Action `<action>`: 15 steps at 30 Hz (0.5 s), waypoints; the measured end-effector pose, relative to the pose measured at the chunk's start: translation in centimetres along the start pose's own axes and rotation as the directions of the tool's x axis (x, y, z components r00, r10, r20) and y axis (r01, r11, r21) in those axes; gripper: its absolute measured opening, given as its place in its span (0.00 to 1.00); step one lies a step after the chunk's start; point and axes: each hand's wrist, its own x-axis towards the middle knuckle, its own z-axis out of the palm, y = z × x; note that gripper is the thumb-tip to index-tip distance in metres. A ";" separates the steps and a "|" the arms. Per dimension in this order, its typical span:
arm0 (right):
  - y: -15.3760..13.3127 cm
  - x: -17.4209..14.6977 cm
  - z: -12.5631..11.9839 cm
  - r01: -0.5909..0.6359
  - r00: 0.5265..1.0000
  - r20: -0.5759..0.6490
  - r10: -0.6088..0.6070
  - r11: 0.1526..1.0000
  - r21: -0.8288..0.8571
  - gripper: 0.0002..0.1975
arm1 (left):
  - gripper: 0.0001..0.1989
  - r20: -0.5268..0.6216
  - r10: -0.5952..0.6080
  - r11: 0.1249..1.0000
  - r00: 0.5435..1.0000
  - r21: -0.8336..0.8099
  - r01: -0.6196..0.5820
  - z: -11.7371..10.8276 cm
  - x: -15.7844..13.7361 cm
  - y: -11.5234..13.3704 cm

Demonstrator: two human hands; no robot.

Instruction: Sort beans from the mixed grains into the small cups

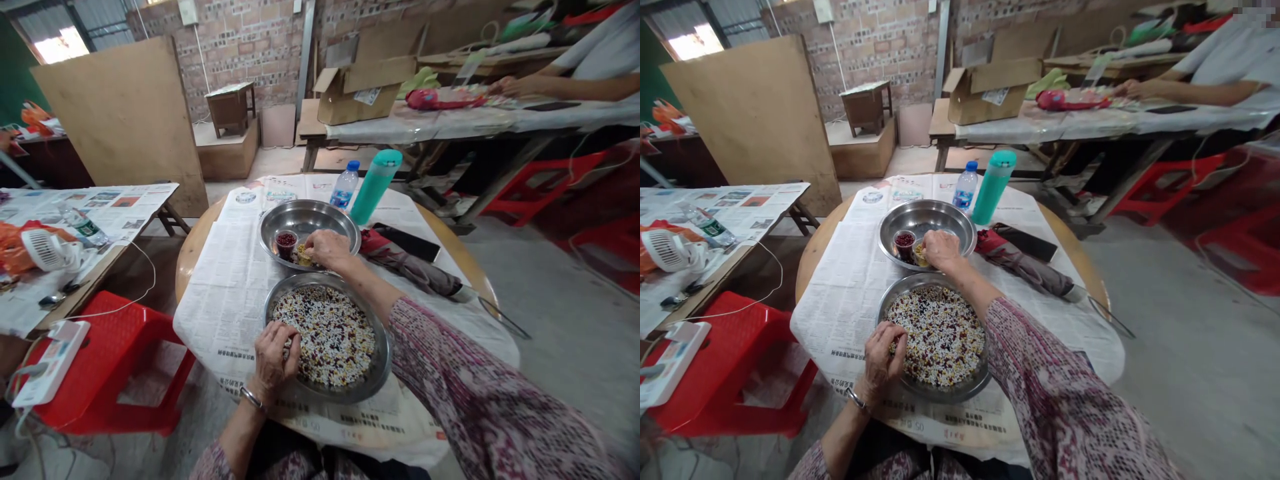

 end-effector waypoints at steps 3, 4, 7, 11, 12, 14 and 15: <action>-0.2 0.6 0.2 -0.001 1.000 -0.004 0.001 1.000 -0.027 0.12 | 0.05 -0.005 -0.002 1.000 1.000 -0.006 0.002 0.0 0.1 0.1; -0.3 0.6 0.2 0.003 1.000 -0.006 -0.004 0.999 -0.035 0.12 | 0.05 -0.007 0.000 1.000 1.000 -0.004 0.000 0.0 0.1 0.1; -0.2 0.6 0.5 0.013 1.000 -0.007 -0.013 0.999 -0.047 0.13 | 0.05 -0.002 0.002 1.000 1.000 0.002 -0.002 -0.1 0.1 0.2; -0.2 0.4 0.6 0.012 1.000 -0.005 -0.012 0.999 -0.053 0.13 | 0.05 -0.004 0.003 1.000 1.000 0.000 -0.003 -0.1 0.1 0.2; -0.2 0.3 0.6 0.013 1.000 -0.003 -0.013 0.998 -0.054 0.13 | 0.05 -0.007 0.003 1.000 1.000 0.000 -0.003 -0.1 0.1 0.2; -0.3 0.3 0.5 0.014 1.000 0.002 -0.014 0.998 -0.055 0.13 | 0.05 -0.009 0.002 1.000 1.000 0.000 -0.002 -0.1 0.2 0.3; -0.4 0.3 0.5 0.013 1.000 0.004 -0.013 0.998 -0.055 0.13 | 0.05 -0.010 -0.002 1.000 1.000 0.000 0.002 -0.1 0.2 0.3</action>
